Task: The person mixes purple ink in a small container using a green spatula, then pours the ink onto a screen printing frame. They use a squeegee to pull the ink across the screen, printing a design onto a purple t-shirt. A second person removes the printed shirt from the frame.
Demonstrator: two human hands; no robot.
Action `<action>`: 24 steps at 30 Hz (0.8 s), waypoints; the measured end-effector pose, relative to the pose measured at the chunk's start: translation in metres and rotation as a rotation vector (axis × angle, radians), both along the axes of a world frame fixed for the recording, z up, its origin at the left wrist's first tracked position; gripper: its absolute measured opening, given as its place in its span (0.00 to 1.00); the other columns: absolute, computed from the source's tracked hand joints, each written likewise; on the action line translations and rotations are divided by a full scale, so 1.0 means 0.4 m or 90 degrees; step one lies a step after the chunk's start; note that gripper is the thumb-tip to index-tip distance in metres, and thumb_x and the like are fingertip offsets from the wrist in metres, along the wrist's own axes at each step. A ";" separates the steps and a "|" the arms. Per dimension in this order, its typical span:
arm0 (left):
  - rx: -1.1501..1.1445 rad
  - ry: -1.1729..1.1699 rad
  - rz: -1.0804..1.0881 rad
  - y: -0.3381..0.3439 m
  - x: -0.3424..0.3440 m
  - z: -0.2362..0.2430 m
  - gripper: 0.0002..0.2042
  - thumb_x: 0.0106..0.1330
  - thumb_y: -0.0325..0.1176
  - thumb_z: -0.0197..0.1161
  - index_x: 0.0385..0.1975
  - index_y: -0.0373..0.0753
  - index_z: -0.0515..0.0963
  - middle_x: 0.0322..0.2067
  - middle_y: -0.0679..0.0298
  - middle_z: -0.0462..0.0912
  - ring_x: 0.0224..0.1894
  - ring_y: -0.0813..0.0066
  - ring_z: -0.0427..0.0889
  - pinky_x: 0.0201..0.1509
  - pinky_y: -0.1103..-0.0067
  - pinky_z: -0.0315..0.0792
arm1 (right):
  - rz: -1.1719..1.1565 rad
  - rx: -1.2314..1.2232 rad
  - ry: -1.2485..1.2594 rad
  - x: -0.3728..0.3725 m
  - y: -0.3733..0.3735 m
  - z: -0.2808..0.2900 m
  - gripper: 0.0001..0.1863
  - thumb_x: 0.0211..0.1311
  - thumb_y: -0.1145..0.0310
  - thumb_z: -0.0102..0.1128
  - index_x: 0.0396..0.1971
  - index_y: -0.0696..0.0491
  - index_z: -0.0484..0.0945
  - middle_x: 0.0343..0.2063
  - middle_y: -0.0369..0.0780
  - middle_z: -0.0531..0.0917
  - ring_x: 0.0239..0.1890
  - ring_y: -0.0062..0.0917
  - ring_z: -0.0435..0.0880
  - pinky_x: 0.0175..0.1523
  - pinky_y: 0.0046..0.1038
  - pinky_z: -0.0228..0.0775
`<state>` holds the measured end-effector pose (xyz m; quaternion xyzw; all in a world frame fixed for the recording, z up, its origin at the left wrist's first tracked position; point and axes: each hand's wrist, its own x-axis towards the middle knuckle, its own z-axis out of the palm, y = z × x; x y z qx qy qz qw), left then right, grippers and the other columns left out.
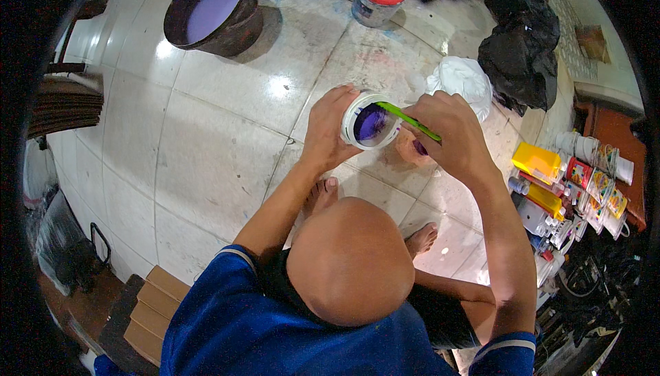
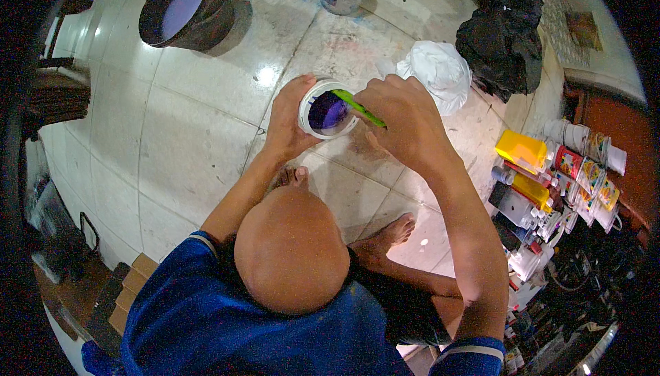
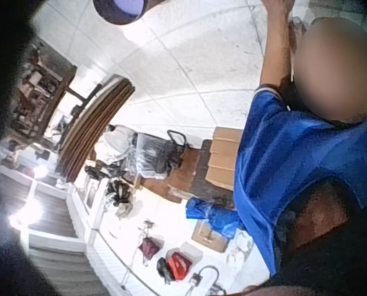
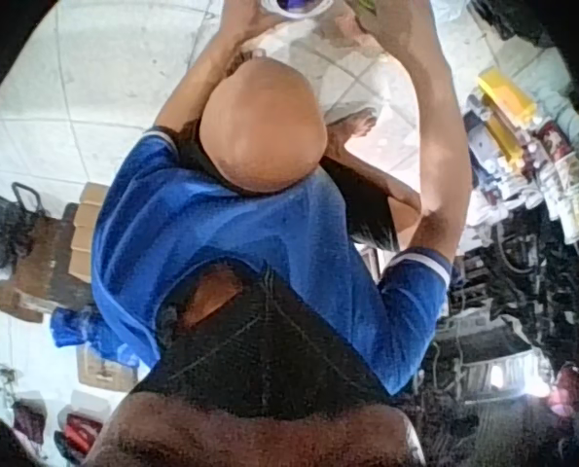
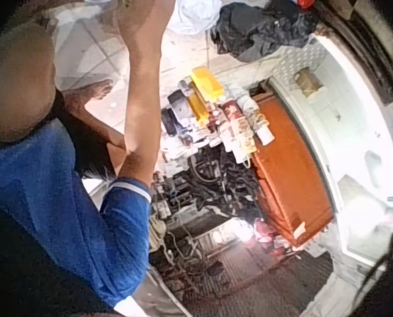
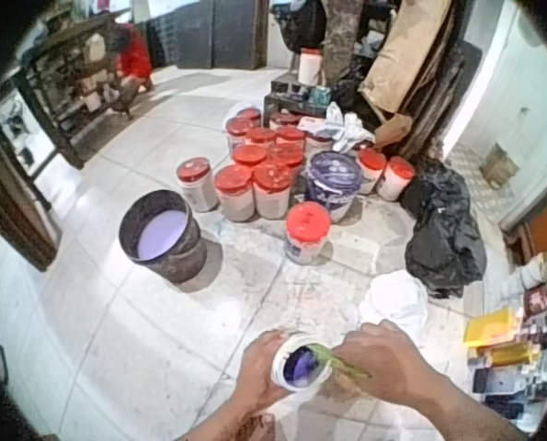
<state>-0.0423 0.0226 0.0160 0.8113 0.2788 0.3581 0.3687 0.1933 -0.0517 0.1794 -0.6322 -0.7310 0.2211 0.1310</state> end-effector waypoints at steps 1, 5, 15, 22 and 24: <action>0.015 0.018 0.002 0.006 -0.002 0.006 0.49 0.41 0.37 0.88 0.70 0.43 0.70 0.69 0.51 0.75 0.71 0.46 0.73 0.74 0.55 0.66 | -0.017 0.014 -0.014 0.001 -0.007 -0.005 0.10 0.64 0.65 0.70 0.42 0.52 0.86 0.36 0.43 0.85 0.42 0.41 0.83 0.48 0.42 0.73; 0.083 0.052 -0.001 0.043 0.000 0.039 0.51 0.39 0.37 0.87 0.71 0.47 0.70 0.72 0.56 0.72 0.74 0.49 0.70 0.76 0.51 0.61 | -0.298 -0.127 0.271 -0.014 -0.056 -0.052 0.09 0.71 0.63 0.69 0.41 0.54 0.86 0.28 0.37 0.84 0.33 0.29 0.83 0.41 0.31 0.72; 0.147 0.101 0.001 0.079 0.030 0.116 0.48 0.43 0.37 0.86 0.71 0.49 0.71 0.73 0.59 0.71 0.76 0.50 0.67 0.78 0.49 0.58 | -0.742 -0.102 1.001 -0.095 -0.180 -0.178 0.10 0.79 0.62 0.65 0.43 0.55 0.83 0.30 0.33 0.81 0.32 0.18 0.77 0.41 0.24 0.68; 0.103 0.076 0.040 0.068 0.061 0.115 0.52 0.37 0.35 0.90 0.70 0.44 0.70 0.70 0.52 0.75 0.72 0.46 0.73 0.75 0.56 0.66 | -0.644 -0.048 0.868 0.003 -0.240 -0.112 0.11 0.78 0.61 0.66 0.41 0.54 0.82 0.30 0.34 0.81 0.33 0.19 0.77 0.42 0.25 0.67; 0.088 0.072 0.042 0.064 0.063 0.110 0.53 0.37 0.35 0.90 0.71 0.43 0.70 0.69 0.51 0.76 0.72 0.46 0.74 0.74 0.56 0.67 | -0.642 -0.031 0.833 0.015 -0.254 -0.094 0.13 0.77 0.60 0.67 0.42 0.56 0.83 0.29 0.33 0.81 0.33 0.18 0.76 0.42 0.25 0.65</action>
